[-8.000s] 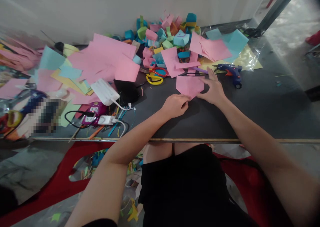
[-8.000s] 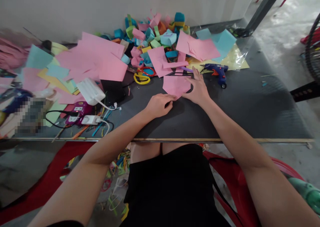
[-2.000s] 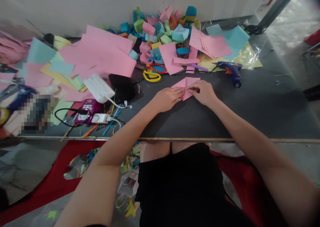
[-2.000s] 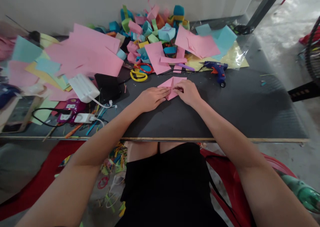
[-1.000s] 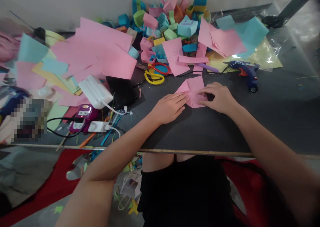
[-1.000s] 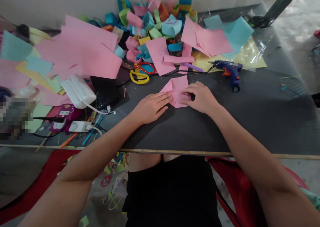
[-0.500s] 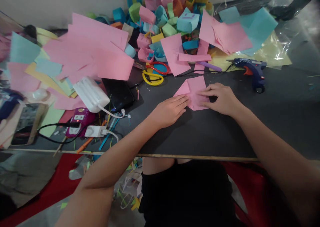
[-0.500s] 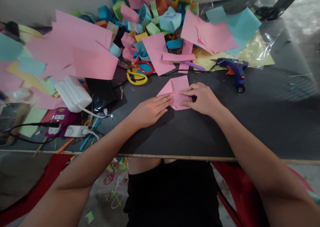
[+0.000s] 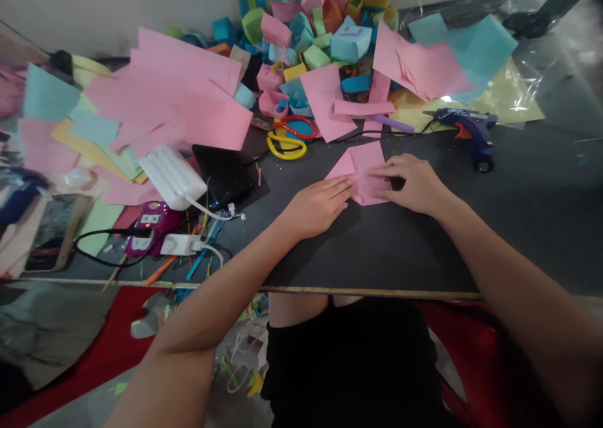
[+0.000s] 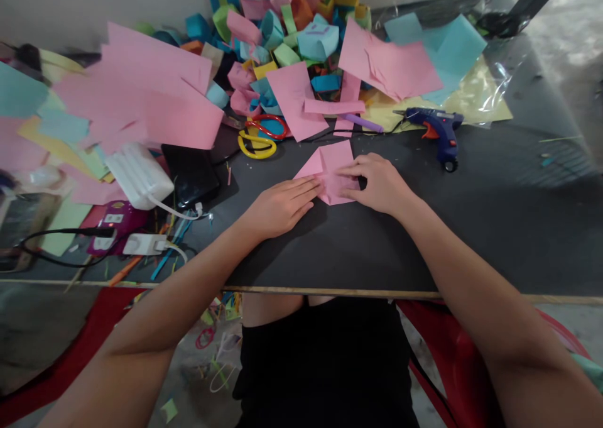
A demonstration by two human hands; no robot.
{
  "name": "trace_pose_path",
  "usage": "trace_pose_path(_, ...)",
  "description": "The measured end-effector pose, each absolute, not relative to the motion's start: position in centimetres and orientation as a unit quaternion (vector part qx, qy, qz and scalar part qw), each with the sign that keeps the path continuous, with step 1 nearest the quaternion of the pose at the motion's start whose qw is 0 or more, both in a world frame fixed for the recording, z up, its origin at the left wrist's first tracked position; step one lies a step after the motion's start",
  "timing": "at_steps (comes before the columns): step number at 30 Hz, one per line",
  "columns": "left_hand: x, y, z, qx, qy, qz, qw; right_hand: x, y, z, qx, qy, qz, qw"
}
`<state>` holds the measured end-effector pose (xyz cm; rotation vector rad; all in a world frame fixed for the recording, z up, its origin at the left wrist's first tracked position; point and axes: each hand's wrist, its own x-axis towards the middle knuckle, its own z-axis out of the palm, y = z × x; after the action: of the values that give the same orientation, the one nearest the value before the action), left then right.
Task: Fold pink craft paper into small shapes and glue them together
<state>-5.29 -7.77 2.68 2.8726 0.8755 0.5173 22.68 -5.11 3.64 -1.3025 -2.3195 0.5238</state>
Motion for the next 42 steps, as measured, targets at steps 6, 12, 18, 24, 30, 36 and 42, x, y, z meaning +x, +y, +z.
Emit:
trace_pose_path(6, -5.2, -7.8, 2.6, 0.941, 0.289, 0.168, 0.044, 22.5, -4.9, 3.8, -0.466, -0.838, 0.193, 0.207)
trace_pose_path(12, -5.1, -8.1, 2.6, 0.935, 0.305, 0.176, 0.023, 22.7, -4.6, 3.5, -0.465, -0.839, 0.194, 0.206)
trace_pose_path(18, -5.0, -8.1, 2.8, 0.936, 0.311, 0.161, 0.019, 22.7, -4.7, 3.5, -0.466, -0.840, 0.190, 0.203)
trace_pose_path(24, -5.1, -7.9, 2.7, 0.936, 0.309, 0.167, 0.031, 22.7, -4.4, 3.6, -0.459, -0.841, 0.197, 0.207)
trace_pose_path(30, -5.1, -7.9, 2.6, 0.932, 0.316, 0.170, 0.046, 22.7, -4.2, 3.4, -0.457, -0.836, 0.205, 0.223)
trace_pose_path(36, -5.1, -7.8, 2.8, 0.936, 0.307, 0.164, 0.050, 22.7, -4.4, 3.5, -0.446, -0.855, 0.180, 0.195)
trace_pose_path(42, -5.3, -7.7, 2.5, 0.937, 0.301, 0.172, 0.043, 21.7, -5.3, 4.2, -0.396, -0.908, 0.073, 0.113)
